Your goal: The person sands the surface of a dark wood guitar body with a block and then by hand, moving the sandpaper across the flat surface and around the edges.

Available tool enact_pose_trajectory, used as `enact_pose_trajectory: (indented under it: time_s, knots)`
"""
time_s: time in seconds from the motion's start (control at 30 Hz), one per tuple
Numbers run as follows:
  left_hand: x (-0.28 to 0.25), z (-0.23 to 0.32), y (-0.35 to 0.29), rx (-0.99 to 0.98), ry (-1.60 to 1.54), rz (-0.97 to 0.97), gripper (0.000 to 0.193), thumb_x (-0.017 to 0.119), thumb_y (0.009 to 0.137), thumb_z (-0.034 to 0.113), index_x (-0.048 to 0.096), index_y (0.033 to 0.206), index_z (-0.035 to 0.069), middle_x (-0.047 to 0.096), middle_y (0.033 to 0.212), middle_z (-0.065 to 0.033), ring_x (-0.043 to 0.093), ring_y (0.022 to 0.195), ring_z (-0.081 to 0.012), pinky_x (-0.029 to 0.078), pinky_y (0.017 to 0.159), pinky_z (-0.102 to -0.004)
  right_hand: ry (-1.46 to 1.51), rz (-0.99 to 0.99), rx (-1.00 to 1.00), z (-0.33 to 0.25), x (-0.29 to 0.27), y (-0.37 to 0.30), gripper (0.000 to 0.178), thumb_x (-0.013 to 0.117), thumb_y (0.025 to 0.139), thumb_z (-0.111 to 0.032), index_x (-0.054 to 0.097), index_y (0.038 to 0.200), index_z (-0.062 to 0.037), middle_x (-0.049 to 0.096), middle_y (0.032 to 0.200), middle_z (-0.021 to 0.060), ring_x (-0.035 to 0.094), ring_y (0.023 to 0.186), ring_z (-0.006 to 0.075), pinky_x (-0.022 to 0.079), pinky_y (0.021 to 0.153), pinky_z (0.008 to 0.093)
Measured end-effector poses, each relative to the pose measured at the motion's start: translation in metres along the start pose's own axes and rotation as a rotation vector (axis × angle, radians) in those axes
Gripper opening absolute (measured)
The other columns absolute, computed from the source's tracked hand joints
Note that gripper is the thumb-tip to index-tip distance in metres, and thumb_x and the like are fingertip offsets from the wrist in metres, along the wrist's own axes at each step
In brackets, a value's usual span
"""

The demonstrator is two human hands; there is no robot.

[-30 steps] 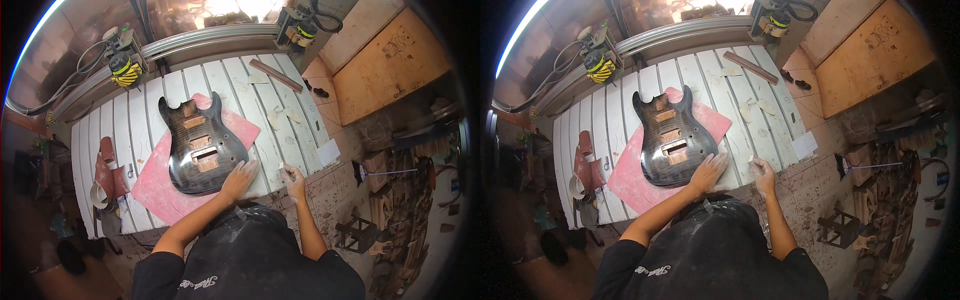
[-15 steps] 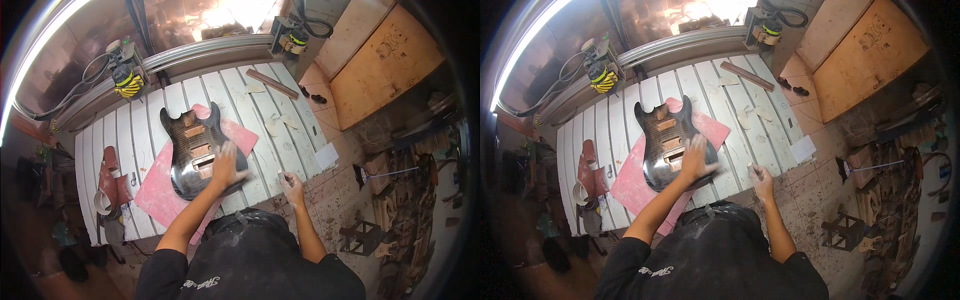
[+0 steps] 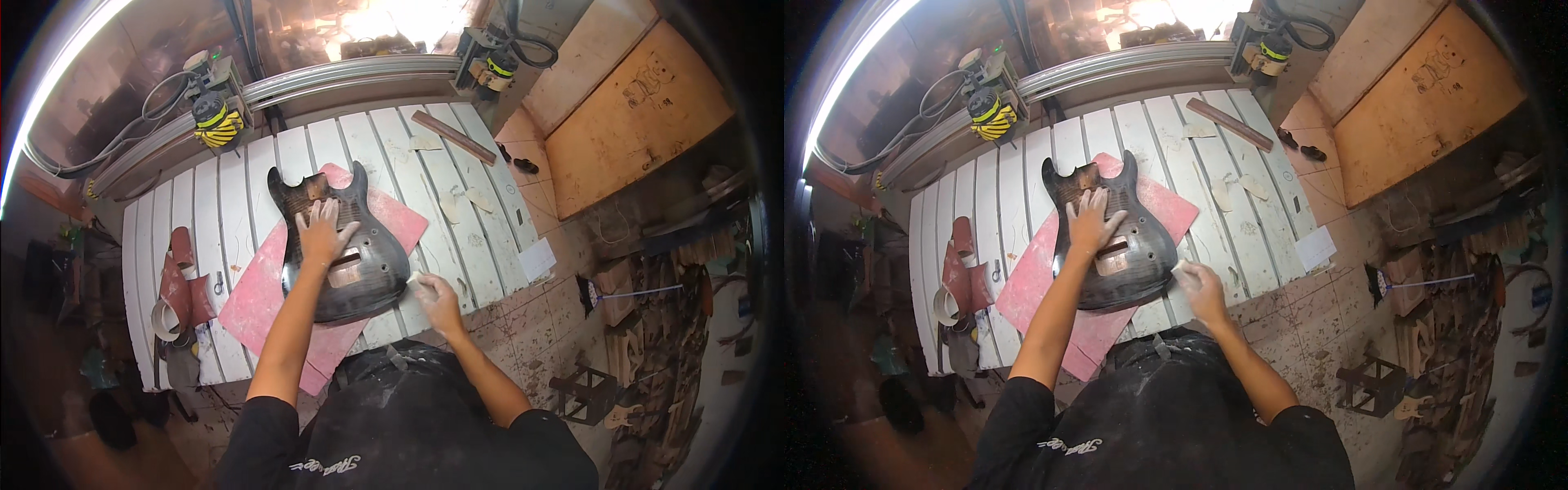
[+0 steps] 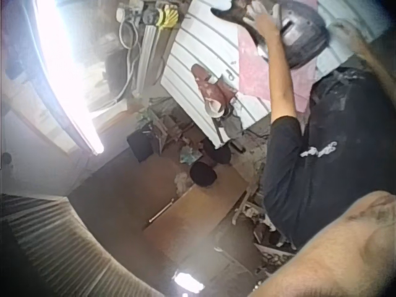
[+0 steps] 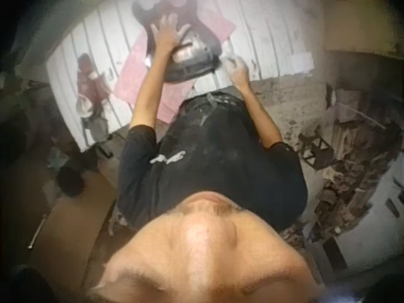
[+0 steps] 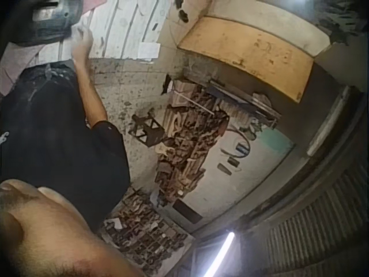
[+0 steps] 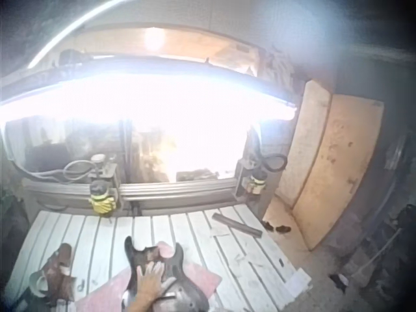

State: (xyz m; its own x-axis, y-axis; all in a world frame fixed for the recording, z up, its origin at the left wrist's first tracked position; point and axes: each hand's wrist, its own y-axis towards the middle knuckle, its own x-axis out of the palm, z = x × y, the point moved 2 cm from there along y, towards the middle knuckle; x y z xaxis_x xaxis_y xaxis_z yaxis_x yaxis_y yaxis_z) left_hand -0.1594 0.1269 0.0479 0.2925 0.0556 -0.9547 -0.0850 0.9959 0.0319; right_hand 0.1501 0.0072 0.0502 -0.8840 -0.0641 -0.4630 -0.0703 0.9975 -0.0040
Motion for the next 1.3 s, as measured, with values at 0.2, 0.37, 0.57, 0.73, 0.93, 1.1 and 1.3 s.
enact_pose_trajectory:
  time_s: [0.2, 0.37, 0.57, 0.73, 0.93, 1.1, 1.3]
  knots:
    - [0.003, -0.036, -0.029, -0.042, -0.037, 0.149, 0.085, 0.069, 0.096, 0.060, 0.051, 0.162, 0.008, 0.044, 0.172, -0.0104, 0.031, 0.163, -0.0357, 0.021, 0.131, -0.0635, -0.385, -0.068, -0.233, -0.027, 0.032, 0.016, 0.033, 0.079, 0.091, -0.011, 0.076, 0.124, -0.0079, 0.071, 0.137, 0.0128, 0.063, 0.125, 0.0389, 0.047, 0.110, 0.0511]
    - [-0.008, -0.026, -0.028, -0.084, -0.082, 0.209, 0.092, 0.075, 0.089, 0.063, 0.055, 0.157, 0.003, 0.046, 0.170, -0.0139, 0.032, 0.160, -0.0417, 0.024, 0.131, -0.0623, -0.487, 0.023, -0.407, -0.027, 0.067, 0.062, 0.025, 0.077, 0.093, -0.015, 0.079, 0.118, -0.0099, 0.070, 0.142, 0.0114, 0.063, 0.121, 0.0409, 0.049, 0.104, 0.0533]
    - [-0.001, -0.032, -0.026, -0.089, -0.104, 0.185, 0.093, 0.079, 0.086, 0.062, 0.057, 0.155, 0.002, 0.047, 0.169, -0.0132, 0.034, 0.160, -0.0407, 0.027, 0.130, -0.0624, -0.463, -0.050, -0.340, -0.054, 0.121, 0.147, 0.023, 0.075, 0.095, -0.015, 0.080, 0.117, -0.0100, 0.071, 0.139, 0.0099, 0.063, 0.117, 0.0411, 0.051, 0.100, 0.0547]
    - [-0.004, -0.034, -0.027, -0.113, -0.129, 0.177, 0.089, 0.080, 0.086, 0.058, 0.059, 0.153, 0.004, 0.046, 0.170, -0.0125, 0.032, 0.161, -0.0392, 0.026, 0.130, -0.0622, -0.410, -0.019, -0.399, -0.048, 0.112, 0.118, 0.024, 0.075, 0.096, -0.016, 0.079, 0.118, -0.0086, 0.071, 0.137, 0.0123, 0.063, 0.117, 0.0411, 0.050, 0.102, 0.0549]
    - [-0.005, -0.032, -0.023, -0.096, -0.126, 0.171, 0.088, 0.080, 0.086, 0.057, 0.059, 0.154, 0.005, 0.044, 0.171, -0.0111, 0.030, 0.162, -0.0375, 0.025, 0.131, -0.0629, -0.398, 0.083, -0.427, -0.057, 0.130, 0.167, 0.023, 0.073, 0.096, -0.012, 0.078, 0.116, -0.0032, 0.074, 0.129, 0.0201, 0.067, 0.116, 0.0409, 0.048, 0.104, 0.0493]
    - [-0.005, -0.039, -0.027, -0.111, -0.111, 0.166, 0.087, 0.080, 0.086, 0.057, 0.058, 0.154, 0.006, 0.044, 0.171, -0.0111, 0.030, 0.162, -0.0375, 0.025, 0.131, -0.0636, -0.391, -0.048, -0.338, -0.047, 0.120, 0.138, 0.028, 0.073, 0.096, -0.016, 0.076, 0.122, -0.0052, 0.073, 0.128, 0.0167, 0.065, 0.116, 0.0429, 0.049, 0.103, 0.0543]
    - [-0.007, -0.028, -0.022, -0.091, -0.139, 0.160, 0.089, 0.081, 0.084, 0.057, 0.059, 0.153, 0.005, 0.044, 0.171, -0.0117, 0.031, 0.162, -0.0384, 0.026, 0.130, -0.0639, -0.382, 0.029, -0.294, -0.064, 0.132, 0.166, 0.028, 0.074, 0.097, -0.016, 0.073, 0.120, -0.0003, 0.076, 0.116, 0.0196, 0.068, 0.111, 0.0421, 0.050, 0.101, 0.0535]
